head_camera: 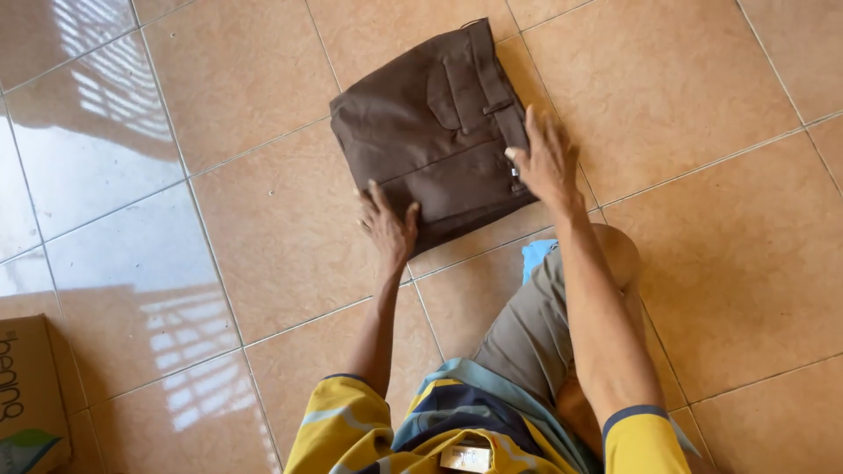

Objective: The person sits cross-legged on a tiled floor and folds dark trousers one by one. Each pair is laid flat, folded in half lengthwise, then folded into thirds and placed into a neat stack to the left.

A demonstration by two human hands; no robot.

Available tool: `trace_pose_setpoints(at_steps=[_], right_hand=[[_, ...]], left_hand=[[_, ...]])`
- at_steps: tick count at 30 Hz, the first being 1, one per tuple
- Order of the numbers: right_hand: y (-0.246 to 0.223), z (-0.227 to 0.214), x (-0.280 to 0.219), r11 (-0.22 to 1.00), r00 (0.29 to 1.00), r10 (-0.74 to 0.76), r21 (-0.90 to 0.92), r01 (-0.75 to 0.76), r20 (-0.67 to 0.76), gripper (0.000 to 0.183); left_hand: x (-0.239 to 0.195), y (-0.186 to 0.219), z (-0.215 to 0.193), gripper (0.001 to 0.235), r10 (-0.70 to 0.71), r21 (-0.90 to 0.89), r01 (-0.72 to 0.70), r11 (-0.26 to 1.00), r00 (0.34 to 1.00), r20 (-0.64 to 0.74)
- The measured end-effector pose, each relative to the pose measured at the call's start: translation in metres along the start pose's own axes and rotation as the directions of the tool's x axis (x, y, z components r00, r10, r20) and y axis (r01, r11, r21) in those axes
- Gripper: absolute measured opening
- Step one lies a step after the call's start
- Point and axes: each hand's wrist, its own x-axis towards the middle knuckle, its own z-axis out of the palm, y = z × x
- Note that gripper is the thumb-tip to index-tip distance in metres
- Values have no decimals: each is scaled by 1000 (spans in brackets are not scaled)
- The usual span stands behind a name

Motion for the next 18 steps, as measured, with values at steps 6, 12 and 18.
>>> trace_pose_setpoints(at_steps=[6, 12, 18], right_hand=[[15, 49, -20, 994, 996, 36, -102, -28, 77, 63], [43, 67, -9, 995, 992, 29, -95, -18, 119, 64], [59, 73, 3, 1000, 985, 8, -26, -4, 171, 64]], left_hand=[[-11, -21, 51, 93, 44, 111, -35, 993, 996, -83], [-19, -37, 65, 93, 72, 243, -55, 968, 995, -64], [-21, -33, 72, 93, 93, 298, -58, 953, 990, -106]])
